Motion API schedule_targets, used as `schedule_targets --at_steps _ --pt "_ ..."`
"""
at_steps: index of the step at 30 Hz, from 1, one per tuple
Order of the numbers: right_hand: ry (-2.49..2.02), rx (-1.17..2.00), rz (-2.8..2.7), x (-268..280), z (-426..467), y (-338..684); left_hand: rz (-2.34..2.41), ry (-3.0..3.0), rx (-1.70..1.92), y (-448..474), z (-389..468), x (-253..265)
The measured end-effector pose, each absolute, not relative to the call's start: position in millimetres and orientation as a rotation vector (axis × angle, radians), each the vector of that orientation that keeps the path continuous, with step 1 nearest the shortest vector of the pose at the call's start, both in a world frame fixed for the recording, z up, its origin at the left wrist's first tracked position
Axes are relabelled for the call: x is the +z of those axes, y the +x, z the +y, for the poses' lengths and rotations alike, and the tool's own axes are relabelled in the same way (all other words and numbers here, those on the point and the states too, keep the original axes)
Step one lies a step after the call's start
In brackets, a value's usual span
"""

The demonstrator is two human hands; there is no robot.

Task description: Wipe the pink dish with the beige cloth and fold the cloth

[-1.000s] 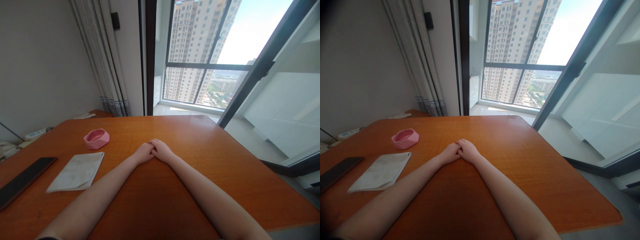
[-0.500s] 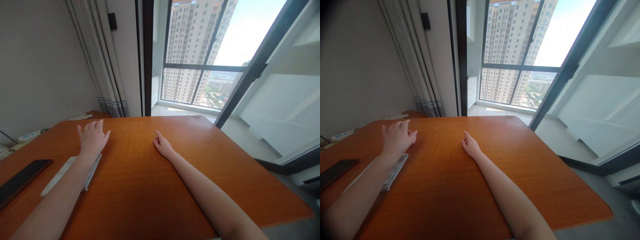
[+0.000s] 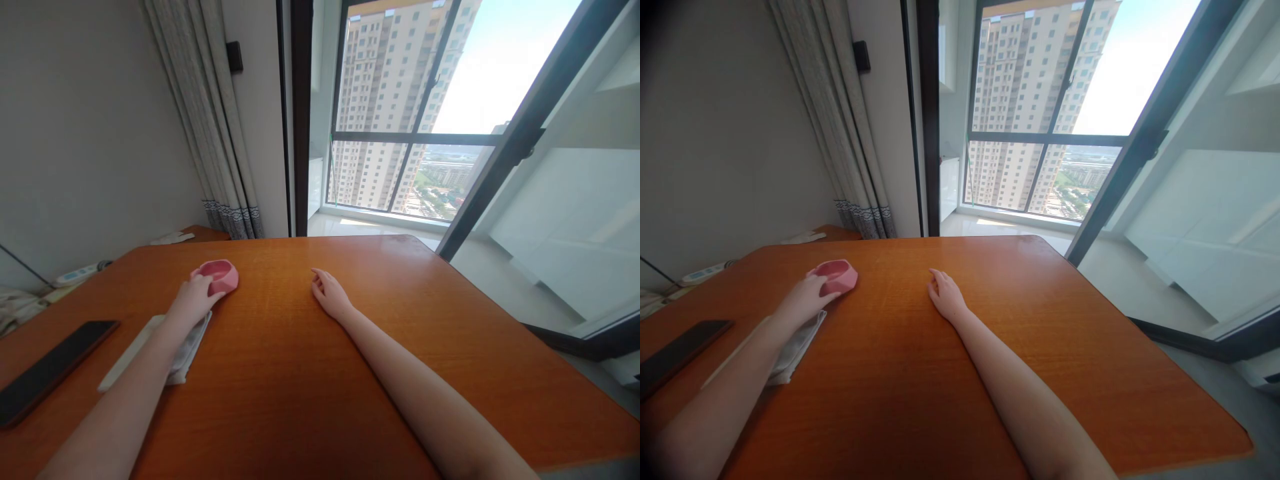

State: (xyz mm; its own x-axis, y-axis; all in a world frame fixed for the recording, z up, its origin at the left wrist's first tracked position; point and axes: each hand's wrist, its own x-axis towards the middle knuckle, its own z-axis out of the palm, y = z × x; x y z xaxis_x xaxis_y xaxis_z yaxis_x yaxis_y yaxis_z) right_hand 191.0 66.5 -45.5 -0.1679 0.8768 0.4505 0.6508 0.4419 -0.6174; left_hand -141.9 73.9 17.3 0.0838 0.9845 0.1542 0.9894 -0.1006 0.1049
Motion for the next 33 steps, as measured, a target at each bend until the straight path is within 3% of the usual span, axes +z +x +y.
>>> schedule_targets --at_steps 4,11,33 --pt "-1.191 0.367 -1.874 -44 63 191 -1.804 -2.578 -0.604 -77 65 14" --pt "-1.056 0.391 -1.877 -37 54 195 -1.456 -2.864 -0.734 15 49 5" --pt "-1.171 0.5 -1.842 -40 55 193 -1.502 -2.862 -0.586 8 35 9"
